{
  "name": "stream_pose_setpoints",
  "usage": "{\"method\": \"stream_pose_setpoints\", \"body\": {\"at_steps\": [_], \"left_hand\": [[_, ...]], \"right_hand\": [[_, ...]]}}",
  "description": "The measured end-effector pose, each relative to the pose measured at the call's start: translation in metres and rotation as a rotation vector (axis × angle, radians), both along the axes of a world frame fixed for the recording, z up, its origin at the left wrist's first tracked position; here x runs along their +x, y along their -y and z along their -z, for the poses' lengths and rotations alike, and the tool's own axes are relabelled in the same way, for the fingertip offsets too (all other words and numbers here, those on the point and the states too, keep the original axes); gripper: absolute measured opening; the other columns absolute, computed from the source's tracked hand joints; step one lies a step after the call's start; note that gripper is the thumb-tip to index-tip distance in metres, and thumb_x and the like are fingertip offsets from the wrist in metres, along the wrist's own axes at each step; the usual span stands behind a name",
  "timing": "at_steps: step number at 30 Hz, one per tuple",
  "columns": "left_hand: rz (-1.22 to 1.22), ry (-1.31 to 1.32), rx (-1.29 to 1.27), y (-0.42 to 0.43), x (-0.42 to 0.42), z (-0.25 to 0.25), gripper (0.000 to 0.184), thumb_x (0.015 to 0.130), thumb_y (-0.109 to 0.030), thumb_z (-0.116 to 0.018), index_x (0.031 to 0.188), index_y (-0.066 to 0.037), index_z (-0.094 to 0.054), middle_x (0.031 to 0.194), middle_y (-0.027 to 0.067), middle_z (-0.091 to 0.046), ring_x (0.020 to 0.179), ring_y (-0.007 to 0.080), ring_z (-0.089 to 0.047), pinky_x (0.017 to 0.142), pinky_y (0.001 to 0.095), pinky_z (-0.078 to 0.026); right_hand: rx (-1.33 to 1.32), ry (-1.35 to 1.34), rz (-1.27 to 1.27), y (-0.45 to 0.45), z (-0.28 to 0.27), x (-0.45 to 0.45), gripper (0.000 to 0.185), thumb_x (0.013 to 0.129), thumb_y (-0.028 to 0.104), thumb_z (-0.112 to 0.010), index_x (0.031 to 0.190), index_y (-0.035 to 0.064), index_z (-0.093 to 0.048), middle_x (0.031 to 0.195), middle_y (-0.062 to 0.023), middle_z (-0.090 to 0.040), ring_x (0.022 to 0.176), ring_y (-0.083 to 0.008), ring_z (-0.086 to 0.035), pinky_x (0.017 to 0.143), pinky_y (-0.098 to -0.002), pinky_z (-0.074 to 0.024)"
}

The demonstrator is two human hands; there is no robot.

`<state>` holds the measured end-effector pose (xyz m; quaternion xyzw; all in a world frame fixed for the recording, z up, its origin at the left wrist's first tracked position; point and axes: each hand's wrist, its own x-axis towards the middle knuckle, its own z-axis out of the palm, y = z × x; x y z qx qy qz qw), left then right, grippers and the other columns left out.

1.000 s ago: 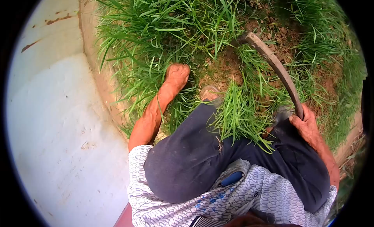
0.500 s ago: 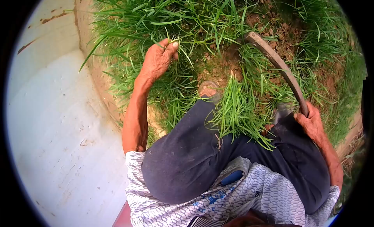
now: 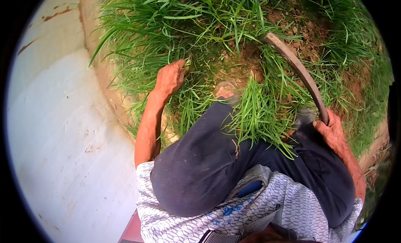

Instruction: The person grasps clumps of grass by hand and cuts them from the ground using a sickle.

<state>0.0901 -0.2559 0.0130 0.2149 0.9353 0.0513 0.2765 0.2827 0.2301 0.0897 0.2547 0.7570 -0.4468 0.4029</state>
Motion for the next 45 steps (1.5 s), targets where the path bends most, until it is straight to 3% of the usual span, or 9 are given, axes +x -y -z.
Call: {"method": "stream_pose_setpoints", "body": {"at_steps": [14, 16, 18, 20, 22, 25, 32, 42, 45], "left_hand": [[0.399, -0.109, -0.368, -0.014, 0.038, 0.043, 0.011, 0.075, -0.019, -0.063, 0.077, -0.008, -0.066, 0.08, 0.0119, -0.065, 0.08, 0.0253, -0.065, 0.068, 0.0408, -0.047], [0.229, 0.31, -0.417, -0.018, 0.023, 0.043, 0.016, 0.074, -0.02, -0.061, 0.077, -0.006, -0.067, 0.073, 0.0133, -0.066, 0.073, 0.0275, -0.064, 0.063, 0.0395, -0.047], [0.103, 0.25, -0.336, -0.025, 0.016, 0.035, 0.023, 0.076, -0.023, -0.06, 0.075, -0.001, -0.063, 0.064, 0.0131, -0.062, 0.066, 0.0235, -0.061, 0.062, 0.0359, -0.045], [-0.362, 0.81, 0.145, -0.043, 0.013, 0.025, 0.03, 0.08, -0.028, -0.061, 0.074, 0.002, -0.057, 0.062, 0.0102, -0.052, 0.066, 0.0172, -0.051, 0.063, 0.0362, -0.043], [-0.366, 0.565, 0.373, -0.063, 0.019, 0.029, 0.036, 0.09, -0.032, -0.057, 0.082, 0.003, -0.054, 0.064, 0.0121, -0.05, 0.064, 0.0216, -0.05, 0.062, 0.0424, -0.04], [-0.298, 0.117, 0.01, -0.09, -0.011, 0.021, 0.036, 0.096, -0.034, -0.053, 0.09, 0.002, -0.053, 0.081, 0.0276, -0.063, 0.081, 0.0492, -0.058, 0.069, 0.052, -0.046], [-0.197, -0.142, 0.255, -0.104, -0.018, 0.062, 0.039, 0.086, -0.031, -0.065, 0.109, 0.0, -0.058, 0.103, 0.022, -0.064, 0.089, 0.0415, -0.063, 0.079, 0.0456, -0.05], [-0.185, -0.329, 0.41, -0.104, -0.017, 0.101, 0.02, 0.077, -0.009, -0.064, 0.095, -0.003, -0.057, 0.089, 0.0171, -0.057, 0.076, 0.0393, -0.061, 0.061, 0.0469, -0.049], [-0.449, -0.447, 0.804, -0.114, -0.024, 0.06, 0.015, 0.085, -0.011, -0.063, 0.097, -0.001, -0.061, 0.086, 0.0168, -0.061, 0.076, 0.0366, -0.059, 0.067, 0.0408, -0.048]], "right_hand": [[-0.1, 0.026, 0.021, 0.004, -0.004, -0.007, 0.029, 0.081, 0.021, -0.068, 0.096, 0.0012, -0.054, 0.073, -0.004, -0.049, 0.07, -0.0152, -0.044, 0.066, -0.0325, -0.0414], [-0.082, 0.035, -0.012, 0.002, -0.004, -0.006, 0.03, 0.08, 0.02, -0.069, 0.098, 0.0009, -0.055, 0.074, -0.0037, -0.05, 0.07, -0.0149, -0.044, 0.067, -0.0318, -0.0416], [-0.092, 0.022, 0.042, 0.003, -0.003, -0.002, 0.03, 0.08, 0.02, -0.069, 0.099, 0.0005, -0.055, 0.075, -0.0028, -0.05, 0.07, -0.0143, -0.044, 0.066, -0.0312, -0.0414], [-0.085, 0.044, 0.065, 0.005, -0.005, -0.002, 0.03, 0.08, 0.019, -0.069, 0.1, 0.0003, -0.055, 0.075, -0.0022, -0.049, 0.07, -0.0139, -0.044, 0.066, -0.0307, -0.0412], [-0.083, 0.068, 0.082, 0.005, -0.004, -0.004, 0.031, 0.08, 0.018, -0.069, 0.1, 0.0001, -0.056, 0.075, -0.0016, -0.049, 0.07, -0.0135, -0.044, 0.066, -0.0303, -0.0411], [-0.04, 0.065, 0.079, 0.004, 0.0, 0.002, 0.031, 0.08, 0.017, -0.069, 0.101, -0.0003, -0.056, 0.075, -0.0007, -0.049, 0.071, -0.0125, -0.043, 0.065, -0.0293, -0.0408], [-0.042, 0.082, 0.141, 0.006, -0.004, 0.002, 0.031, 0.08, 0.017, -0.069, 0.102, -0.001, -0.056, 0.076, 0.0, -0.049, 0.071, -0.0117, -0.043, 0.066, -0.0286, -0.0411], [-0.047, 0.038, 0.161, 0.001, 0.007, 0.014, 0.028, 0.081, 0.018, -0.07, 0.098, 0.0006, -0.055, 0.074, 0.0008, -0.047, 0.07, -0.0115, -0.041, 0.063, -0.0287, -0.0391], [-0.041, 0.021, 0.147, 0.001, 0.009, 0.015, 0.027, 0.081, 0.018, -0.07, 0.096, 0.0011, -0.054, 0.073, 0.001, -0.045, 0.069, -0.0116, -0.041, 0.062, -0.0288, -0.0384]]}}
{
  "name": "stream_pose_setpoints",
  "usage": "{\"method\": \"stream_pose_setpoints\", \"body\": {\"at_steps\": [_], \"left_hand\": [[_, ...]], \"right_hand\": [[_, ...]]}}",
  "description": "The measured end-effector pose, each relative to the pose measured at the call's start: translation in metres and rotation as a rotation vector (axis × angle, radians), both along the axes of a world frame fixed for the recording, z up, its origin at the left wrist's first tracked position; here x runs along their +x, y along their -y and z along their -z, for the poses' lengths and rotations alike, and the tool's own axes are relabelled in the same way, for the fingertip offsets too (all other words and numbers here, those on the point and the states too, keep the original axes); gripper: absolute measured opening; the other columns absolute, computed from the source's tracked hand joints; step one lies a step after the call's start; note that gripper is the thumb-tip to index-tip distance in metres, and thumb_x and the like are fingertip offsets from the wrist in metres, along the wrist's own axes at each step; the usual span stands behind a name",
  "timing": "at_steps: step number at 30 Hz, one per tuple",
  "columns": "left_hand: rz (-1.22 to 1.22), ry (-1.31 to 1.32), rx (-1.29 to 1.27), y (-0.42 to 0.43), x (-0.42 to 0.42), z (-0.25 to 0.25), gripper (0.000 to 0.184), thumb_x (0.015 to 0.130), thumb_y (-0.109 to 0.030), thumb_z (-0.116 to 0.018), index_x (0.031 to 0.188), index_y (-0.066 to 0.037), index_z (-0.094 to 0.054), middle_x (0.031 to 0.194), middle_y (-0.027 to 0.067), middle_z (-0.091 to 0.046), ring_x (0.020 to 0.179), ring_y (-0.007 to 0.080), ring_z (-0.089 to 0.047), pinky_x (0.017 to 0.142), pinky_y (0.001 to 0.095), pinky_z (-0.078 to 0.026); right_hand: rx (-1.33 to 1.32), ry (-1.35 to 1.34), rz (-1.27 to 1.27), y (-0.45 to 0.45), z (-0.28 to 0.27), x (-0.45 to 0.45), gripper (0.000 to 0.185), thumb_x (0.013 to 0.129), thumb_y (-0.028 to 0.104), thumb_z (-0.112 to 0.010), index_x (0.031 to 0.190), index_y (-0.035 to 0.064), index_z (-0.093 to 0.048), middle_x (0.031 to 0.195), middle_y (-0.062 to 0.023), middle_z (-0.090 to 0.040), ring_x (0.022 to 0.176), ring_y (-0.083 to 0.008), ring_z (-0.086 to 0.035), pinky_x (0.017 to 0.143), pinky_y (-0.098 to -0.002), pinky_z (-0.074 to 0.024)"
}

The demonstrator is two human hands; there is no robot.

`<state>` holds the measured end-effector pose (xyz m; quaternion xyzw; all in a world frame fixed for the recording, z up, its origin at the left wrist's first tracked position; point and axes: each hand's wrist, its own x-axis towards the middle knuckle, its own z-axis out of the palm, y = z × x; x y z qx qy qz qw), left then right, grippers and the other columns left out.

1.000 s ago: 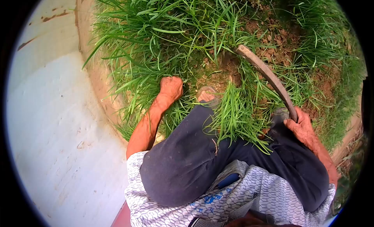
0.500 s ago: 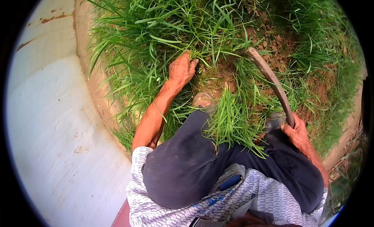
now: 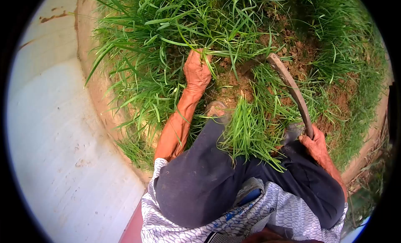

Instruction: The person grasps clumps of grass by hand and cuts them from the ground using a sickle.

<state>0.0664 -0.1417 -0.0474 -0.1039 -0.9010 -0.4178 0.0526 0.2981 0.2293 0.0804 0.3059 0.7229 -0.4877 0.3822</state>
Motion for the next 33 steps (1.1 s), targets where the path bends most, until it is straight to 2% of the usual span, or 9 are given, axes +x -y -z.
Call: {"method": "stream_pose_setpoints", "body": {"at_steps": [1, 4, 7, 14, 21, 22, 29, 31, 33], "left_hand": [[-0.059, 0.178, -0.098, 0.005, 0.0, -0.004, 0.017, 0.089, -0.014, -0.06, 0.096, 0.002, -0.061, 0.089, 0.0181, -0.062, 0.082, 0.0359, -0.061, 0.071, 0.0418, -0.048], [-0.142, 0.112, -0.268, 0.038, -0.006, 0.014, 0.025, 0.09, -0.019, -0.059, 0.101, 0.003, -0.061, 0.095, 0.0208, -0.061, 0.087, 0.0391, -0.059, 0.078, 0.0452, -0.047], [0.0, 0.231, -0.272, 0.053, -0.012, 0.019, 0.026, 0.087, -0.018, -0.058, 0.107, -0.002, -0.063, 0.108, 0.0206, -0.058, 0.095, 0.0392, -0.059, 0.081, 0.0466, -0.049], [0.145, 0.061, -0.408, 0.025, -0.025, 0.032, 0.015, 0.087, -0.014, -0.061, 0.097, -0.005, -0.064, 0.094, 0.0185, -0.062, 0.086, 0.0398, -0.06, 0.073, 0.0437, -0.05], [-0.004, 0.172, -0.068, 0.005, -0.033, 0.03, 0.021, 0.088, -0.019, -0.067, 0.098, -0.001, -0.064, 0.09, 0.0177, -0.062, 0.079, 0.0376, -0.061, 0.069, 0.043, -0.048], [-0.004, 0.214, -0.232, 0.002, -0.037, 0.03, 0.022, 0.086, -0.023, -0.066, 0.1, -0.005, -0.065, 0.096, 0.019, -0.063, 0.088, 0.0392, -0.061, 0.075, 0.0482, -0.048], [0.19, 0.13, -0.56, -0.01, -0.066, 0.051, 0.025, 0.087, -0.022, -0.065, 0.098, 0.0, -0.064, 0.093, 0.0212, -0.063, 0.08, 0.0385, -0.063, 0.072, 0.0471, -0.052], [0.218, 0.11, -0.546, -0.008, -0.062, 0.048, 0.024, 0.088, -0.021, -0.063, 0.095, 0.002, -0.064, 0.091, 0.0218, -0.065, 0.077, 0.0377, -0.064, 0.067, 0.0449, -0.052], [0.108, -0.109, -0.146, -0.005, -0.056, 0.05, 0.023, 0.089, -0.021, -0.063, 0.091, 0.002, -0.063, 0.083, 0.0199, -0.065, 0.072, 0.0356, -0.064, 0.061, 0.0412, -0.05]], "right_hand": [[0.004, -0.01, -0.002, 0.0, 0.0, 0.0, 0.027, 0.081, 0.018, -0.07, 0.095, 0.0013, -0.054, 0.073, 0.001, -0.045, 0.069, -0.0117, -0.04, 0.062, -0.0288, -0.0381], [0.032, 0.015, -0.002, 0.005, -0.005, -0.008, 0.027, 0.08, 0.019, -0.069, 0.093, 0.0013, -0.054, 0.072, 0.0008, -0.044, 0.068, -0.0121, -0.04, 0.062, -0.0291, -0.0381], [0.041, 0.018, -0.014, 0.007, -0.007, -0.01, 0.027, 0.08, 0.019, -0.069, 0.093, 0.0013, -0.053, 0.072, 0.0006, -0.044, 0.068, -0.0124, -0.04, 0.061, -0.0296, -0.0382], [0.064, 0.003, -0.045, 0.006, -0.007, -0.01, 0.032, 0.079, 0.02, -0.07, 0.099, 0.0002, -0.056, 0.074, -0.0004, -0.047, 0.069, -0.0128, -0.041, 0.062, -0.0299, -0.0397], [0.027, 0.038, 0.042, 0.005, -0.005, -0.003, 0.031, 0.078, 0.02, -0.07, 0.096, 0.0004, -0.055, 0.073, 0.0, -0.047, 0.068, -0.0123, -0.043, 0.062, -0.0299, -0.0402], [-0.001, 0.067, 0.104, 0.004, -0.003, -0.001, 0.029, 0.078, 0.02, -0.07, 0.094, 0.001, -0.055, 0.072, 0.0006, -0.047, 0.067, -0.0119, -0.042, 0.062, -0.0297, -0.0398], [0.052, 0.011, 0.11, 0.009, -0.006, -0.002, 0.024, 0.078, 0.019, -0.071, 0.088, 0.0038, -0.054, 0.07, 0.0027, -0.045, 0.065, -0.0101, -0.04, 0.059, -0.0285, -0.0368], [0.021, 0.023, 0.137, 0.01, -0.007, -0.003, 0.024, 0.079, 0.018, -0.07, 0.09, 0.0036, -0.054, 0.069, 0.0026, -0.045, 0.064, -0.0098, -0.04, 0.058, -0.0284, -0.0368], [0.01, 0.001, 0.148, 0.009, -0.008, -0.003, 0.024, 0.08, 0.018, -0.069, 0.09, 0.0037, -0.054, 0.069, 0.0027, -0.045, 0.062, -0.0093, -0.04, 0.056, -0.0281, -0.0365]]}}
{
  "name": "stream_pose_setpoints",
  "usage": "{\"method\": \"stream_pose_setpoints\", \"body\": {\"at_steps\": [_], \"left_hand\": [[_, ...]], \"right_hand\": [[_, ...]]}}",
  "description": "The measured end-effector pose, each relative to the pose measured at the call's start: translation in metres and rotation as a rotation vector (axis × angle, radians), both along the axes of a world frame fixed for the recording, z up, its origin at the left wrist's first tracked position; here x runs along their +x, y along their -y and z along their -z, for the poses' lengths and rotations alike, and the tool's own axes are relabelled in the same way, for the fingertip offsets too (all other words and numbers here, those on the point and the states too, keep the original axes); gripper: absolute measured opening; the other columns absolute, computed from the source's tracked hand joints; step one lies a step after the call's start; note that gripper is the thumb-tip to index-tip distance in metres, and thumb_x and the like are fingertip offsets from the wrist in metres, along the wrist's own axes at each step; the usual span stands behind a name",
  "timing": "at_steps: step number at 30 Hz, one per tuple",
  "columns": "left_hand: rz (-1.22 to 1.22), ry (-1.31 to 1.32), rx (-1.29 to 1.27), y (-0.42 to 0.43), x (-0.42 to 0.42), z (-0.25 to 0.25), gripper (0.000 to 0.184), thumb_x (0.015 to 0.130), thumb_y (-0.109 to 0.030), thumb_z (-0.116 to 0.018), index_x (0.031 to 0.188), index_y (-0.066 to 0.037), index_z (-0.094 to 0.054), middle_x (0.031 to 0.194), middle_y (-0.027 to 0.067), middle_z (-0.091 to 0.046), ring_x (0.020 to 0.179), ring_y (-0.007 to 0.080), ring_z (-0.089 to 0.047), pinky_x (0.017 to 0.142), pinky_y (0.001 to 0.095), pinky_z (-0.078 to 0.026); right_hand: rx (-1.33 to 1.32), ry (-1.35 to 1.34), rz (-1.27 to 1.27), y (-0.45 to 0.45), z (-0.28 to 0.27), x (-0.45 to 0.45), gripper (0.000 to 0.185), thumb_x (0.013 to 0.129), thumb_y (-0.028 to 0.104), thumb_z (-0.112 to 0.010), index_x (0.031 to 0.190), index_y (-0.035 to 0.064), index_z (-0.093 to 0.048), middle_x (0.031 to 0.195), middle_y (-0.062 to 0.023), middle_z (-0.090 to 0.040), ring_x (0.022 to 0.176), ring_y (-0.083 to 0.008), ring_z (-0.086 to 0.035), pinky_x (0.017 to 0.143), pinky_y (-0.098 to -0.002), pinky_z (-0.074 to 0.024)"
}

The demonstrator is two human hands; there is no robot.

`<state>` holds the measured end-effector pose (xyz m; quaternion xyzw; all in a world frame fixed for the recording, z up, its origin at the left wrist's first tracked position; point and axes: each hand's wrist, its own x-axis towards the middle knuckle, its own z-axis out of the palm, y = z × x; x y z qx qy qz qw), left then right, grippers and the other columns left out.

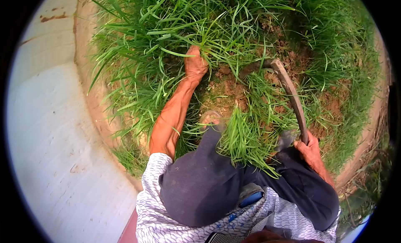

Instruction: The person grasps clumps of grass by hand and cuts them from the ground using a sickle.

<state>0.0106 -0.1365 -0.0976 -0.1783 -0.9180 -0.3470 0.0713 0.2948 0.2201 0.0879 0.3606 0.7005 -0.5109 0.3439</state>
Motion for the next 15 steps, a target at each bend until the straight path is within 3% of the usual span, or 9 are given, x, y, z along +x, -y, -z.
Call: {"method": "stream_pose_setpoints", "body": {"at_steps": [1, 4, 5, 8, 9, 10, 12, 14, 15], "left_hand": [[-0.105, 0.182, 0.207, -0.003, 0.005, -0.009, 0.021, 0.089, -0.021, -0.065, 0.091, 0.0, -0.065, 0.079, 0.0171, -0.065, 0.07, 0.0349, -0.062, 0.061, 0.0399, -0.048], [-0.017, 0.304, 0.171, -0.003, 0.021, -0.015, 0.019, 0.088, -0.021, -0.067, 0.093, -0.002, -0.066, 0.078, 0.0143, -0.064, 0.074, 0.0345, -0.062, 0.065, 0.0398, -0.049], [0.073, 0.131, 0.028, -0.002, 0.023, -0.005, 0.019, 0.086, -0.019, -0.069, 0.096, -0.004, -0.066, 0.084, 0.0138, -0.063, 0.077, 0.0345, -0.062, 0.068, 0.0414, -0.049], [0.143, 0.086, -0.105, -0.006, 0.025, -0.009, 0.028, 0.082, -0.014, -0.065, 0.11, -0.01, -0.062, 0.09, 0.0151, -0.063, 0.087, 0.0381, -0.062, 0.07, 0.0449, -0.051], [0.169, 0.119, -0.114, -0.011, 0.023, -0.012, 0.022, 0.08, -0.012, -0.069, 0.102, -0.008, -0.064, 0.1, 0.0148, -0.061, 0.083, 0.0373, -0.062, 0.067, 0.0452, -0.048], [0.168, 0.125, -0.113, -0.013, 0.024, -0.009, 0.022, 0.08, -0.012, -0.069, 0.102, -0.008, -0.064, 0.1, 0.0148, -0.061, 0.083, 0.0373, -0.062, 0.067, 0.0452, -0.048], [0.15, 0.234, -0.361, -0.018, 0.016, -0.003, 0.028, 0.077, -0.006, -0.065, 0.104, -0.009, -0.064, 0.099, 0.0152, -0.061, 0.089, 0.0377, -0.061, 0.069, 0.0443, -0.049], [0.2, 0.198, -0.295, -0.016, 0.013, 0.001, 0.025, 0.076, -0.01, -0.063, 0.101, -0.007, -0.063, 0.094, 0.0194, -0.062, 0.089, 0.04, -0.062, 0.071, 0.0449, -0.051], [0.156, 0.149, -0.125, -0.016, 0.015, 0.002, 0.023, 0.077, -0.011, -0.063, 0.1, -0.006, -0.063, 0.094, 0.0189, -0.063, 0.088, 0.0394, -0.062, 0.07, 0.0434, -0.051]], "right_hand": [[-0.015, -0.015, 0.015, 0.0, 0.0, 0.001, 0.024, 0.08, 0.019, -0.069, 0.091, 0.0037, -0.053, 0.069, 0.0029, -0.045, 0.061, -0.0088, -0.04, 0.055, -0.0277, -0.0362], [-0.021, 0.019, 0.082, 0.001, 0.002, 0.004, 0.024, 0.081, 0.019, -0.069, 0.091, 0.0043, -0.053, 0.069, 0.0032, -0.045, 0.058, -0.0076, -0.04, 0.051, -0.0265, -0.0346], [-0.019, 0.013, 0.081, 0.001, 0.003, 0.002, 0.024, 0.081, 0.019, -0.069, 0.091, 0.0043, -0.053, 0.069, 0.0032, -0.045, 0.058, -0.0076, -0.04, 0.051, -0.0265, -0.0346], [-0.009, -0.009, 0.096, 0.002, 0.002, 0.002, 0.024, 0.081, 0.019, -0.07, 0.091, 0.0049, -0.053, 0.069, 0.0035, -0.045, 0.057, -0.0072, -0.04, 0.049, -0.0258, -0.0336], [-0.023, -0.017, 0.102, 0.002, 0.002, 0.003, 0.024, 0.082, 0.02, -0.069, 0.091, 0.005, -0.053, 0.069, 0.0035, -0.045, 0.056, -0.007, -0.04, 0.048, -0.0255, -0.0333], [-0.041, -0.023, 0.106, 0.003, 0.001, 0.003, 0.024, 0.082, 0.02, -0.069, 0.091, 0.0051, -0.052, 0.069, 0.0034, -0.045, 0.055, -0.0068, -0.04, 0.047, -0.0251, -0.0331], [-0.048, -0.02, 0.134, 0.006, -0.003, -0.003, 0.025, 0.082, 0.02, -0.07, 0.091, 0.0055, -0.052, 0.068, 0.0035, -0.046, 0.053, -0.0063, -0.04, 0.045, -0.0248, -0.0327], [-0.053, -0.014, 0.162, 0.008, -0.005, -0.001, 0.025, 0.082, 0.02, -0.07, 0.09, 0.0059, -0.051, 0.068, 0.0036, -0.046, 0.051, -0.0059, -0.04, 0.043, -0.0245, -0.0323], [-0.06, -0.047, 0.184, 0.006, -0.002, 0.002, 0.026, 0.082, 0.021, -0.071, 0.09, 0.0063, -0.051, 0.067, 0.0036, -0.046, 0.049, -0.0055, -0.039, 0.042, -0.0242, -0.032]]}}
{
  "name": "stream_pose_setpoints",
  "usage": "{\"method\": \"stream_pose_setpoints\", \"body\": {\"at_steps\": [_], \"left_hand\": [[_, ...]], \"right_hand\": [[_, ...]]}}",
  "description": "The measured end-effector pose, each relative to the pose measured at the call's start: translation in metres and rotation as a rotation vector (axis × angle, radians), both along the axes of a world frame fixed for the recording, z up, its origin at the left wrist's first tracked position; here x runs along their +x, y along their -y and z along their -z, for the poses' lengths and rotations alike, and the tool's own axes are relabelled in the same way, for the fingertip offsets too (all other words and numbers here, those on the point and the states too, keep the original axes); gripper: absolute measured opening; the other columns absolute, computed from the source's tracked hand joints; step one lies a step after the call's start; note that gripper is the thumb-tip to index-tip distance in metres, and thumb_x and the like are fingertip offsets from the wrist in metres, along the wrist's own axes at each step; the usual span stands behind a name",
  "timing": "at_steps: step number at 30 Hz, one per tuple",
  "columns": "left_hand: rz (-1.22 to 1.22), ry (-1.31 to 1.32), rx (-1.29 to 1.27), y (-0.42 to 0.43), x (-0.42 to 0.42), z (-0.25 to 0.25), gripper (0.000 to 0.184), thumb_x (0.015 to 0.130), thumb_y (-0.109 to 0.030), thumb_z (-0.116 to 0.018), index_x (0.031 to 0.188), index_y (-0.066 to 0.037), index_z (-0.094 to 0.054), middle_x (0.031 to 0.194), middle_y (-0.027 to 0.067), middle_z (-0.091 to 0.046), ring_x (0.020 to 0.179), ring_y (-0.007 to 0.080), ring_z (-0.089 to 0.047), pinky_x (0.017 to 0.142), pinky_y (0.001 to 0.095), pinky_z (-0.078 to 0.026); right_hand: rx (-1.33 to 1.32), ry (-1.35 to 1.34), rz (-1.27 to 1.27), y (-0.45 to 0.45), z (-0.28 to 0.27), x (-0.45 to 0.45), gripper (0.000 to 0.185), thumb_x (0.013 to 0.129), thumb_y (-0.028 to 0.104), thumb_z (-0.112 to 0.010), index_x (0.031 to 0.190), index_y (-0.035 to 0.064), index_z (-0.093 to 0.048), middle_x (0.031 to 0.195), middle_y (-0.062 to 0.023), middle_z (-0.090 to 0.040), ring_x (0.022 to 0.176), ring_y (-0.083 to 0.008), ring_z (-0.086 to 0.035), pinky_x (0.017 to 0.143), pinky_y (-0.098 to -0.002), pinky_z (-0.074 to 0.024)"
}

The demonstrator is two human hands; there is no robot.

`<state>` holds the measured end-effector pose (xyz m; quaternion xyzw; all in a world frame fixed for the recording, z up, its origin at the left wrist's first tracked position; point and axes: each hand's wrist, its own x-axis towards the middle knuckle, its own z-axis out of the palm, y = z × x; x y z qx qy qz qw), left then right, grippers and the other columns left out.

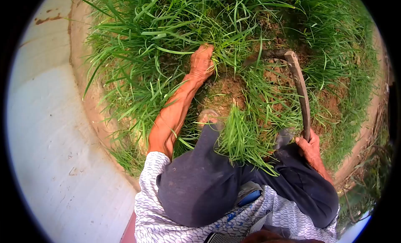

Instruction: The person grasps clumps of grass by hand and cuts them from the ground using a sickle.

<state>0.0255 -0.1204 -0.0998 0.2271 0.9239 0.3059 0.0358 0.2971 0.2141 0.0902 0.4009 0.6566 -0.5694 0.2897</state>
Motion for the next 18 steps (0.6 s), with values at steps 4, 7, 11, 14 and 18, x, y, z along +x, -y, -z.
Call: {"method": "stream_pose_setpoints", "body": {"at_steps": [4, 7, 11, 14, 18], "left_hand": [[-0.223, 0.234, 0.332, -0.001, 0.015, -0.009, 0.018, 0.082, -0.013, -0.064, 0.095, -0.002, -0.063, 0.093, 0.0194, -0.063, 0.083, 0.0367, -0.062, 0.068, 0.0395, -0.05], [-0.331, 0.428, 0.585, 0.002, 0.031, -0.004, 0.02, 0.089, -0.018, -0.065, 0.098, 0.0, -0.064, 0.082, 0.0086, -0.056, 0.081, 0.0215, -0.058, 0.069, 0.0311, -0.046], [-0.083, 0.141, 0.041, -0.001, 0.037, -0.002, 0.015, 0.087, -0.015, -0.064, 0.097, -0.004, -0.063, 0.09, 0.0109, -0.058, 0.08, 0.027, -0.06, 0.064, 0.0348, -0.048], [0.135, 0.067, -0.037, -0.018, 0.028, -0.014, 0.03, 0.077, -0.005, -0.059, 0.107, -0.013, -0.059, 0.103, 0.0133, -0.057, 0.081, 0.0347, -0.062, 0.065, 0.0446, -0.052], [0.22, 0.026, -0.083, -0.023, 0.021, -0.008, 0.032, 0.073, -0.001, -0.06, 0.104, -0.011, -0.06, 0.096, 0.0141, -0.06, 0.079, 0.0359, -0.063, 0.064, 0.0455, -0.052]], "right_hand": [[0.041, -0.04, 0.043, -0.004, 0.006, 0.006, 0.028, 0.082, 0.023, -0.073, 0.088, 0.0073, -0.05, 0.064, 0.0039, -0.045, 0.046, -0.0051, -0.038, 0.041, -0.0237, -0.0318], [0.059, -0.064, 0.09, -0.001, 0.007, 0.008, 0.029, 0.082, 0.024, -0.074, 0.087, 0.0077, -0.05, 0.063, 0.0041, -0.045, 0.046, -0.0052, -0.039, 0.041, -0.0235, -0.0321], [0.046, -0.047, 0.109, -0.001, 0.007, 0.009, 0.029, 0.082, 0.024, -0.074, 0.087, 0.008, -0.05, 0.064, 0.0043, -0.045, 0.046, -0.0052, -0.039, 0.041, -0.0236, -0.0322], [0.06, -0.057, 0.089, -0.002, 0.007, 0.008, 0.029, 0.082, 0.024, -0.074, 0.087, 0.0079, -0.05, 0.064, 0.0041, -0.045, 0.046, -0.0053, -0.04, 0.041, -0.0238, -0.0326], [0.07, -0.051, 0.077, -0.001, 0.005, 0.006, 0.028, 0.082, 0.022, -0.073, 0.087, 0.0077, -0.049, 0.065, 0.0037, -0.046, 0.047, -0.0057, -0.041, 0.041, -0.024, -0.0331]]}}
